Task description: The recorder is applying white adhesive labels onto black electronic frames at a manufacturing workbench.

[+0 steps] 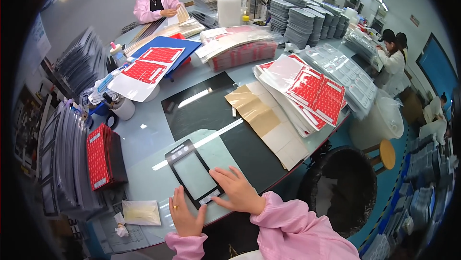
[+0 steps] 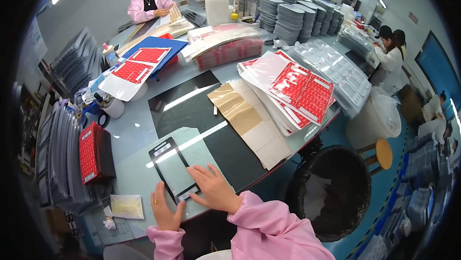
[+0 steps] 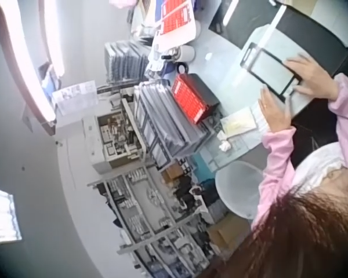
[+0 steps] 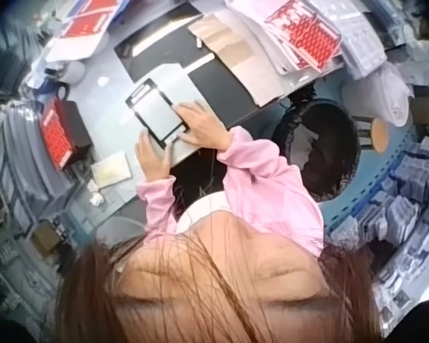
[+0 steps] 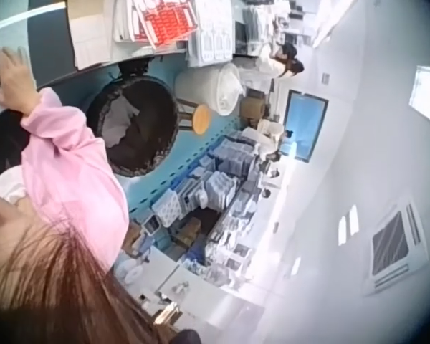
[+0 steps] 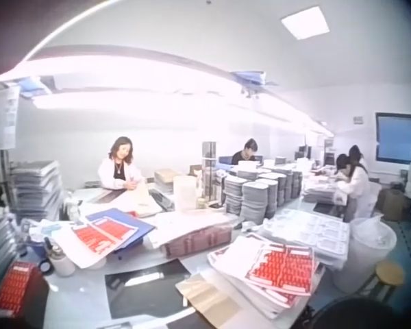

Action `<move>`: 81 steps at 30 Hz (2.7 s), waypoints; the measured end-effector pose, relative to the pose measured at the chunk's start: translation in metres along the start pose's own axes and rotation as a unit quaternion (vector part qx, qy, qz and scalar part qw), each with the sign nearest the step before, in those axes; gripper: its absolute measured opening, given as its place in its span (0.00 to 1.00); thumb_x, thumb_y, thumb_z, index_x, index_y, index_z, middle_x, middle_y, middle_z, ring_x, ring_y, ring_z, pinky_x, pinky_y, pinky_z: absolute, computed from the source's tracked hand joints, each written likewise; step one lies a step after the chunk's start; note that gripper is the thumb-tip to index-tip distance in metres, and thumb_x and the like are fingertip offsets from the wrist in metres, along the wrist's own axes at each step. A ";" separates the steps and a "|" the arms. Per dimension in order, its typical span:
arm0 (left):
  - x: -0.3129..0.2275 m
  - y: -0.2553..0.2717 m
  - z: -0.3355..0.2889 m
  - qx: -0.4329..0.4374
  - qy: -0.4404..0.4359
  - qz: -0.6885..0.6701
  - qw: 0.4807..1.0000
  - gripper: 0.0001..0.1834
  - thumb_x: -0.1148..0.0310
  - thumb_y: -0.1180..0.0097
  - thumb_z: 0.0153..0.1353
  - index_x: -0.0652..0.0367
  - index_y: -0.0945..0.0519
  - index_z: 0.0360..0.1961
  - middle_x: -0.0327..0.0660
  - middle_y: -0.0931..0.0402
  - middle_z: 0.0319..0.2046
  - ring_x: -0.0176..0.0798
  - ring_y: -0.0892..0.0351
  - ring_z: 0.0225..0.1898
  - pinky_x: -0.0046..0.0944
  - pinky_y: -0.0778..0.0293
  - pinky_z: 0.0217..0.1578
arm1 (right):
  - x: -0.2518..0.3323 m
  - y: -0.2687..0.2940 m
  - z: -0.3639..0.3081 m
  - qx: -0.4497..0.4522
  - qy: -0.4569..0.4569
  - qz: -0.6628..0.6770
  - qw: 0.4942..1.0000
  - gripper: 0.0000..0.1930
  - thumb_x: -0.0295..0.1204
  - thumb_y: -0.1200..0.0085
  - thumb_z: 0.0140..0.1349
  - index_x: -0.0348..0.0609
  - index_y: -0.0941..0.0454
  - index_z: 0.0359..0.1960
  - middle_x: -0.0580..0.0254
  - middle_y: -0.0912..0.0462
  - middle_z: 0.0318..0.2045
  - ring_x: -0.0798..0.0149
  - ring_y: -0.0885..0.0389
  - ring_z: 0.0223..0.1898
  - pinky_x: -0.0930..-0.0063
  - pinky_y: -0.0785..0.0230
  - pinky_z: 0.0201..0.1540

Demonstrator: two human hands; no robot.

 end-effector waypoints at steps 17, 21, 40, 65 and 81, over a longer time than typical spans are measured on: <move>0.009 0.002 -0.006 -0.013 -0.017 0.016 1.000 0.49 0.55 0.31 0.60 0.66 0.41 0.75 0.52 0.36 0.72 0.55 0.43 0.76 0.57 0.51 0.75 | 0.005 -0.006 0.000 0.024 -0.006 -0.015 1.000 0.36 0.36 0.32 0.59 0.35 0.30 0.67 0.49 0.22 0.63 0.50 0.27 0.67 0.49 0.44 0.73; 0.014 -0.001 -0.007 0.001 -0.023 0.029 0.999 0.50 0.53 0.31 0.60 0.67 0.42 0.75 0.52 0.38 0.73 0.56 0.45 0.77 0.56 0.51 0.75 | 0.006 -0.008 0.000 0.027 -0.011 -0.014 0.999 0.36 0.37 0.32 0.59 0.36 0.29 0.67 0.50 0.21 0.63 0.50 0.27 0.67 0.50 0.44 0.73; 0.045 0.012 0.040 0.119 -0.064 0.062 0.989 0.67 0.29 0.32 0.47 0.68 0.42 0.75 0.51 0.48 0.78 0.52 0.56 0.81 0.58 0.57 0.76 | -0.038 -0.054 0.127 0.152 0.051 -0.114 0.980 0.25 0.43 0.49 0.75 0.44 0.27 0.68 0.54 0.35 0.75 0.45 0.46 0.78 0.46 0.51 0.75; 0.051 0.006 0.041 0.093 -0.052 0.044 0.993 0.67 0.29 0.34 0.49 0.69 0.45 0.76 0.51 0.51 0.79 0.52 0.54 0.80 0.57 0.58 0.77 | -0.018 0.007 0.046 0.080 0.013 -0.021 0.996 0.20 0.35 0.51 0.75 0.36 0.21 0.61 0.50 0.22 0.63 0.43 0.29 0.66 0.54 0.37 0.68; 0.012 0.011 -0.024 0.003 -0.064 0.050 0.997 0.28 0.56 0.28 0.55 0.43 0.16 0.58 0.42 0.28 0.59 0.48 0.32 0.64 0.60 0.44 0.70 | 0.022 -0.006 -0.021 0.080 0.030 -0.082 0.993 0.22 0.40 0.39 0.65 0.46 0.17 0.58 0.49 0.28 0.68 0.42 0.36 0.71 0.46 0.41 0.68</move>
Point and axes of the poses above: each hand's wrist, its own z-axis towards the middle knuckle, its own y-axis out of the back of the hand, x = y × z, the point moved 2 cm from there along z, towards the middle knuckle
